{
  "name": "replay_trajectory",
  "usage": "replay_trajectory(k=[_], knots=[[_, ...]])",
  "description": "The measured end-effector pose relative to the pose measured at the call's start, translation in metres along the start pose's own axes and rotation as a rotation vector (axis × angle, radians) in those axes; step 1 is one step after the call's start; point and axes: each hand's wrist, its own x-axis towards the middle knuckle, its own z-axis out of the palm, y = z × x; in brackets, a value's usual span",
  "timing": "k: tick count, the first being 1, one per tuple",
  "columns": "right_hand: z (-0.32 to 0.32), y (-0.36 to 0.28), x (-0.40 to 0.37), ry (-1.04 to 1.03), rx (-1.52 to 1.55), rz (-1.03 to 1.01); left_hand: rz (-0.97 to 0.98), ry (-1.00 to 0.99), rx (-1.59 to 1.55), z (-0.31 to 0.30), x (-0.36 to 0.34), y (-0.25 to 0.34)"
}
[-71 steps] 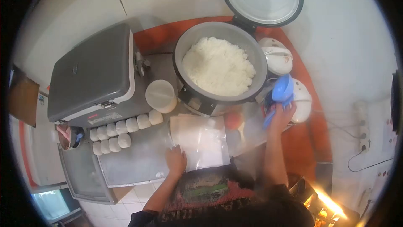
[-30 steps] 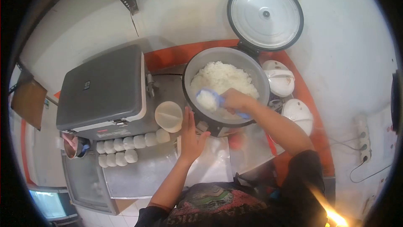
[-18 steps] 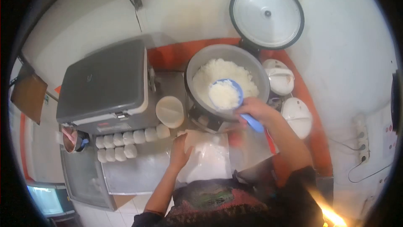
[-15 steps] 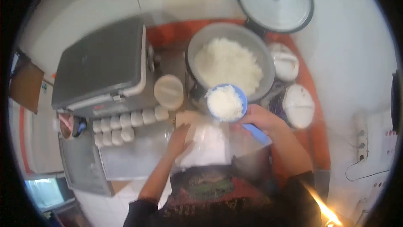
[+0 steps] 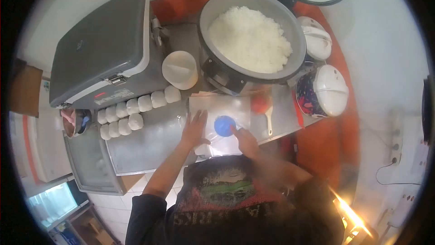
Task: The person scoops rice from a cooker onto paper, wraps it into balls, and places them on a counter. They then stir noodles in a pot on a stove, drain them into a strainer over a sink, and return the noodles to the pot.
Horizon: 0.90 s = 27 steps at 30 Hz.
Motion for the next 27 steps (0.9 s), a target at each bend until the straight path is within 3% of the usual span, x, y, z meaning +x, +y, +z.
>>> replay_trajectory(k=[4, 7, 12, 15, 17, 18, 19, 22, 25, 27], knots=[[0.015, 0.002, -0.002, 0.129, 0.018, -0.017, -0.037, -0.097, 0.043, -0.011, 0.005, 0.004], [-0.007, 0.025, 0.006, -0.180, 0.337, -0.147, -0.025, -0.073, 0.084, -0.007, 0.004, 0.005], [-0.036, 0.023, 0.011, -0.118, 0.351, -0.190, -0.071, -0.085, 0.121, -0.001, 0.038, -0.003], [-0.045, 0.016, 0.000, 0.081, 0.655, -0.057, -0.018, 0.459, -0.064, 0.010, 0.057, 0.001], [-0.050, 0.021, -0.009, 0.268, 0.798, 0.095, -0.023, 0.391, -0.054, 0.022, 0.055, 0.013], [-0.055, 0.029, -0.015, 0.371, 0.796, 0.179, -0.023, 0.360, -0.048, 0.022, 0.054, 0.020], [-0.060, 0.039, -0.019, 0.476, 0.794, 0.263, -0.087, 0.293, -0.241, 0.020, 0.053, 0.025], [-0.078, 0.069, -0.030, 0.688, 0.554, 0.544, -0.257, -0.007, -0.477, -0.025, 0.058, 0.039], [-0.068, 0.127, -0.021, 0.828, 0.133, 0.460, -0.168, 0.210, -0.568, -0.002, 0.092, 0.025], [-0.068, 0.150, -0.005, 0.858, 0.051, 0.425, -0.132, 0.076, -0.546, 0.004, 0.118, 0.012]])
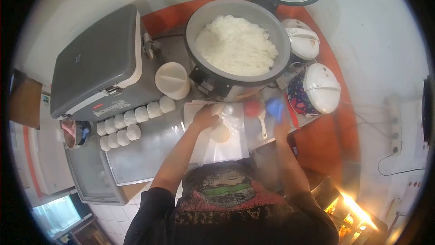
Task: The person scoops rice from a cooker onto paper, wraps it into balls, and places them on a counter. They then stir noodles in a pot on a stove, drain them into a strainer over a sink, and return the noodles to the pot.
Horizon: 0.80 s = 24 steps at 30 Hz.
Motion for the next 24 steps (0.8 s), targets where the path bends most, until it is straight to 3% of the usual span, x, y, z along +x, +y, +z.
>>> replay_trajectory(k=[1, 4, 7, 9, 11, 13, 15, 16, 17, 18, 21, 24], knots=[[0.009, 0.004, 0.006, 0.028, -0.014, -0.030, 0.000, -0.067, 0.017, 0.001, 0.008, -0.005], [0.032, 0.006, 0.020, 0.124, -0.040, -0.115, 0.202, 0.021, 0.435, 0.004, 0.015, -0.015], [0.022, -0.066, 0.022, 0.086, 0.023, 0.097, 0.470, 0.252, 0.212, -0.028, -0.006, 0.009], [0.022, -0.127, 0.010, 0.007, 0.232, -0.020, 0.466, 0.083, 0.239, -0.032, -0.025, 0.012], [0.016, -0.179, 0.000, -0.342, 0.402, -0.137, 0.438, -0.019, 0.290, -0.031, -0.047, 0.017], [0.030, -0.197, -0.014, -0.617, 0.265, -0.335, 0.390, -0.045, 0.369, -0.027, -0.072, 0.027], [0.056, -0.191, -0.043, -0.740, 0.234, -0.506, 0.469, 0.019, 0.387, -0.019, -0.087, 0.027], [0.055, -0.186, -0.053, -0.951, -0.098, -0.557, 0.539, 0.039, 0.412, -0.012, -0.090, 0.021], [0.054, -0.183, -0.063, -0.940, -0.119, -0.596, 0.598, 0.067, 0.436, -0.009, -0.096, 0.014], [0.050, -0.174, -0.072, -0.923, -0.141, -0.630, 0.610, 0.074, 0.426, -0.013, -0.099, 0.014], [0.034, -0.158, -0.081, -0.932, -0.182, -0.656, 0.396, 0.418, 0.470, -0.028, -0.103, 0.022], [0.027, -0.146, -0.089, -0.885, -0.221, -0.682, 0.304, 0.156, 0.282, -0.028, -0.098, -0.022]])
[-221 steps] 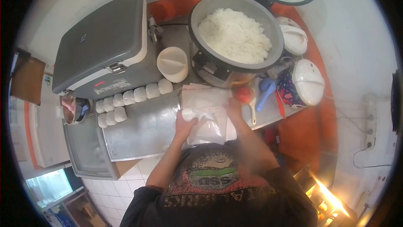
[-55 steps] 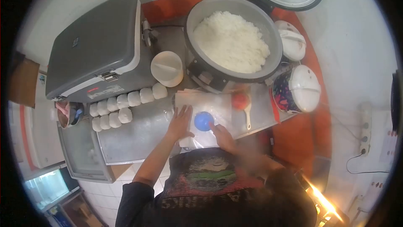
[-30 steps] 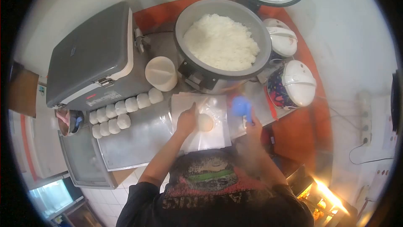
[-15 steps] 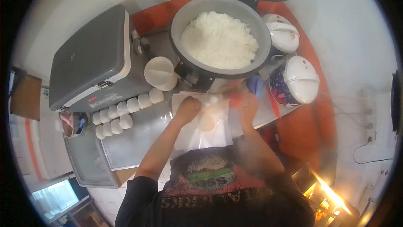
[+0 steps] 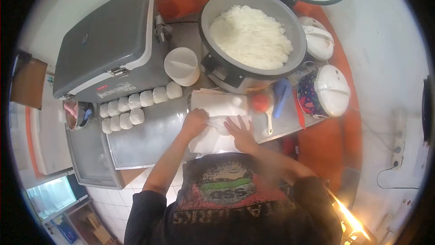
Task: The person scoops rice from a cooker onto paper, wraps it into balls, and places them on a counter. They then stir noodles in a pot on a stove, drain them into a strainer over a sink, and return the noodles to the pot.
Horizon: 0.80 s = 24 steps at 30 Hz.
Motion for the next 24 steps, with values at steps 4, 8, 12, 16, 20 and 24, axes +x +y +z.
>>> replay_trajectory(k=[4, 8, 12, 16, 20, 24], knots=[[0.008, 0.007, -0.003, 0.055, 0.005, 0.036, 0.090, 0.096, -0.195, -0.021, 0.007, 0.008], [0.002, 0.004, 0.003, 0.069, 0.086, 0.096, 0.035, 0.043, -0.186, 0.003, 0.002, -0.014], [-0.003, -0.005, 0.006, 0.105, 0.154, 0.074, -0.348, 0.022, -0.468, 0.024, -0.003, -0.022], [0.006, 0.001, -0.007, 0.074, 0.107, 0.072, -0.570, 0.010, -0.585, 0.038, -0.005, -0.028], [0.011, 0.009, -0.013, 0.111, 0.082, 0.045, -0.619, -0.015, -0.618, 0.048, -0.020, -0.018], [0.006, 0.013, -0.013, 0.147, 0.122, 0.023, -0.802, -0.115, -0.486, 0.049, -0.050, 0.021]])
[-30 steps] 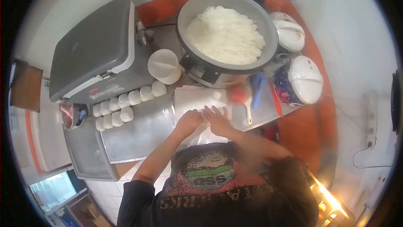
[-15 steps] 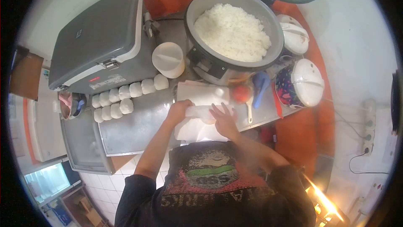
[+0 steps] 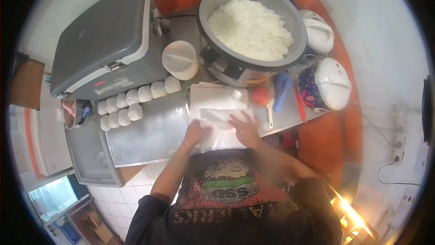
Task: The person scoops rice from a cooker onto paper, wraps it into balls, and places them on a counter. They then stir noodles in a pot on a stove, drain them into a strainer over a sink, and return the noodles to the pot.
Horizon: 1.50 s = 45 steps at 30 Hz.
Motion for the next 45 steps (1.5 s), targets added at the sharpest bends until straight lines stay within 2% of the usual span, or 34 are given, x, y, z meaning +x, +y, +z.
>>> replay_trajectory(k=[1, 4, 8, 11, 12, 14, 15, 16, 19, 20, 23, 26, 29, 32, 35, 38, 39, 41, 44, 45], knots=[[-0.003, -0.001, 0.000, 0.001, 0.021, 0.000, 0.033, -0.102, 0.187, 0.000, -0.017, 0.002], [-0.005, -0.006, -0.002, 0.008, 0.087, 0.019, -0.303, -0.546, -0.274, -0.012, -0.052, 0.025], [-0.017, -0.024, -0.006, -0.005, 0.042, 0.038, -0.449, -0.502, -1.356, -0.020, -0.053, 0.054], [0.006, -0.016, -0.005, 0.090, -0.189, 0.004, -0.455, -0.364, -1.546, 0.003, -0.025, 0.035], [0.013, -0.011, -0.001, 0.125, -0.176, -0.002, -0.254, -0.269, -1.369, -0.004, -0.029, 0.044], [0.022, -0.001, 0.006, 0.193, -0.149, -0.007, 0.586, 0.235, -0.396, -0.023, -0.030, 0.075], [0.013, -0.003, 0.012, 0.128, -0.123, 0.007, 0.946, 0.463, 0.145, -0.032, -0.030, 0.096], [-0.005, -0.010, 0.022, 0.063, -0.097, 0.022, 0.926, 0.290, 0.262, -0.038, -0.031, 0.113], [-0.020, -0.003, 0.044, -0.112, -0.041, 0.054, 0.895, 0.012, 0.532, -0.023, 0.013, 0.094], [-0.022, 0.003, 0.052, -0.162, -0.027, 0.062, 0.797, -0.083, 0.542, -0.022, 0.023, 0.095], [-0.023, 0.031, 0.059, -0.160, 0.107, 0.133, 0.719, -0.122, 0.443, -0.018, 0.041, 0.078], [-0.003, 0.054, 0.052, -0.049, 0.097, 0.057, 0.642, -0.101, 0.312, -0.027, 0.046, 0.062], [0.011, 0.042, 0.044, 0.302, 0.007, 0.047, 0.723, 0.133, 0.375, -0.033, 0.033, 0.064], [0.011, 0.026, 0.046, 0.459, -0.036, 0.038, 0.870, 0.394, 0.123, -0.016, 0.033, 0.062], [0.017, 0.016, 0.044, 0.331, -0.004, 0.190, 0.526, 0.220, 0.103, -0.002, 0.028, 0.055], [0.025, 0.018, 0.048, 0.057, -0.016, 0.333, 0.435, 0.254, -0.060, 0.008, 0.027, 0.052], [0.032, 0.016, 0.049, 0.116, -0.016, 0.337, 0.408, 0.270, -0.119, 0.014, 0.029, 0.049], [0.044, 0.011, 0.051, 0.234, -0.018, 0.341, 0.465, 0.286, -0.155, 0.022, 0.035, 0.043], [0.052, 0.014, 0.052, 0.354, -0.033, 0.194, 0.592, 0.301, -0.079, 0.025, 0.041, 0.037], [0.053, 0.015, 0.051, 0.322, -0.032, 0.203, 0.640, 0.303, -0.031, 0.024, 0.041, 0.036]])
